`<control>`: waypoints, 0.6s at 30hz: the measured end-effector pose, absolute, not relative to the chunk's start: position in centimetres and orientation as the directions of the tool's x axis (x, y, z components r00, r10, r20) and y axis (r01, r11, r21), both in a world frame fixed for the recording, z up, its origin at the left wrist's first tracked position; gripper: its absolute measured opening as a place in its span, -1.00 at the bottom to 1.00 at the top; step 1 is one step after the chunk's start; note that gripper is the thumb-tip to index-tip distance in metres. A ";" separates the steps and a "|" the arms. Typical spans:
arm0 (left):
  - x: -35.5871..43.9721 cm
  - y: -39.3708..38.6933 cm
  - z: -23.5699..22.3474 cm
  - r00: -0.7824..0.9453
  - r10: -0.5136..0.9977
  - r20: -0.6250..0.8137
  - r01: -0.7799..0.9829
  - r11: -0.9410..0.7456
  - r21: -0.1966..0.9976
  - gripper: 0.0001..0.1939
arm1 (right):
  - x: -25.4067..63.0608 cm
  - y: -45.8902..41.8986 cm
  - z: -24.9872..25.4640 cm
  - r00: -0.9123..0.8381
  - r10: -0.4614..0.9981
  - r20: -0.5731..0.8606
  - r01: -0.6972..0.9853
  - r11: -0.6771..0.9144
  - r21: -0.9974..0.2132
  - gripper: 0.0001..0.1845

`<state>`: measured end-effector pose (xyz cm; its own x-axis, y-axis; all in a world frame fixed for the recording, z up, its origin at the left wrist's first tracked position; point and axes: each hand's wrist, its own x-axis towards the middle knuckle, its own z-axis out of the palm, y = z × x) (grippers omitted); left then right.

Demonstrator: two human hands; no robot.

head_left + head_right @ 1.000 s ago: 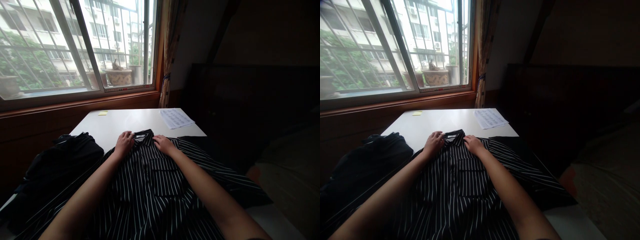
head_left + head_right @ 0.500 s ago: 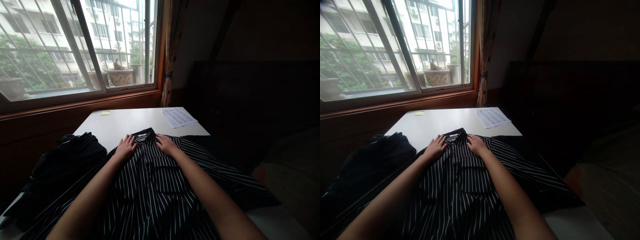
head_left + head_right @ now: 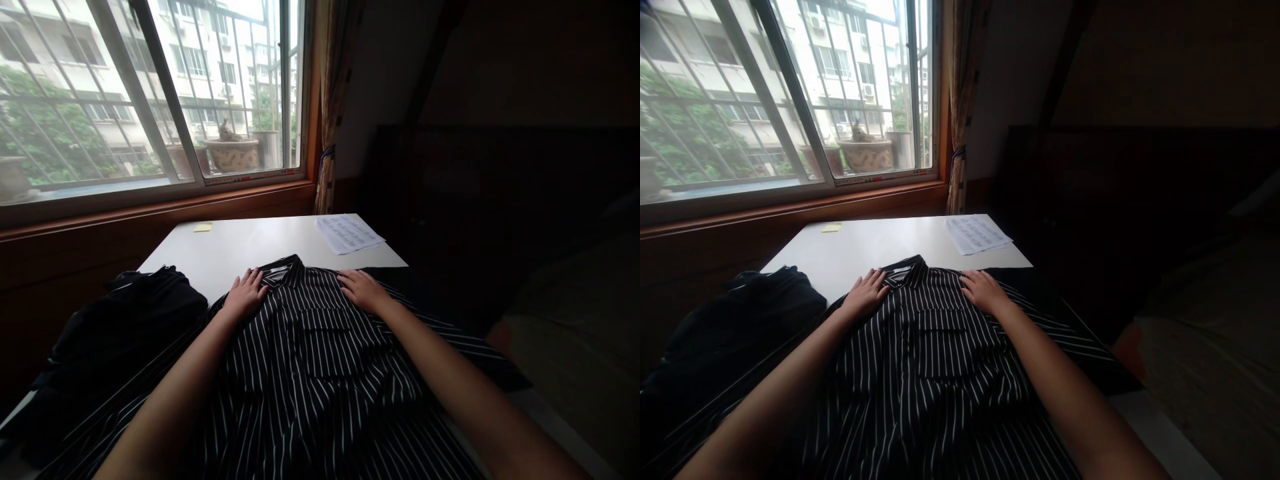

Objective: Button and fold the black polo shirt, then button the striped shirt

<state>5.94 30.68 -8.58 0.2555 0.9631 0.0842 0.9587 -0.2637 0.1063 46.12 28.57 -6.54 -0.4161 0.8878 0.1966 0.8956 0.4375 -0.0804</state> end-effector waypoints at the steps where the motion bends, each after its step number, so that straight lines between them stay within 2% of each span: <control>1: 5.9 30.7 -8.6 0.255 0.963 0.084 0.959 -0.263 0.105 -0.34 | 47.3 28.3 -6.3 -0.365 0.902 0.229 0.914 0.394 -0.093 -0.52; 3: 5.9 30.7 -8.6 0.253 0.964 0.084 0.960 -0.261 0.103 -0.33 | 50.0 27.9 -5.8 -0.205 0.938 0.281 0.956 0.253 -0.146 -0.53; 5: 6.0 30.6 -8.6 0.253 0.963 0.087 0.960 -0.262 0.100 -0.33 | 52.9 27.5 -5.4 -0.050 0.962 0.267 0.973 0.108 -0.205 -0.56; 8: 6.0 30.6 -8.6 0.255 0.963 0.089 0.960 -0.263 0.097 -0.32 | 56.7 26.5 -4.6 0.011 0.999 0.049 0.945 0.006 -0.327 -0.59; 11: 5.9 30.7 -8.6 0.253 0.963 0.088 0.960 -0.261 0.097 -0.33 | 59.1 25.4 -3.4 -0.020 0.977 -0.213 0.910 -0.070 -0.408 -0.53; 13: 5.9 30.7 -8.6 0.251 0.964 0.087 0.961 -0.259 0.096 -0.34 | 59.9 24.6 -2.3 -0.046 0.943 -0.330 0.877 -0.120 -0.464 -0.52; 15: 5.9 30.7 -8.6 0.249 0.965 0.086 0.962 -0.257 0.094 -0.35 | 60.2 23.9 -1.1 -0.038 0.932 -0.360 0.825 -0.175 -0.538 -0.52; 18: 5.9 30.8 -8.6 0.251 0.964 0.083 0.962 -0.258 0.092 -0.34 | 60.3 23.0 0.6 0.083 0.952 -0.296 0.775 -0.248 -0.582 -0.44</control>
<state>5.87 30.77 -8.62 0.2512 0.9644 0.0825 0.9616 -0.2584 0.0924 60.34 22.97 0.56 0.0828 0.9517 -0.2955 0.7748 -0.2480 -0.5815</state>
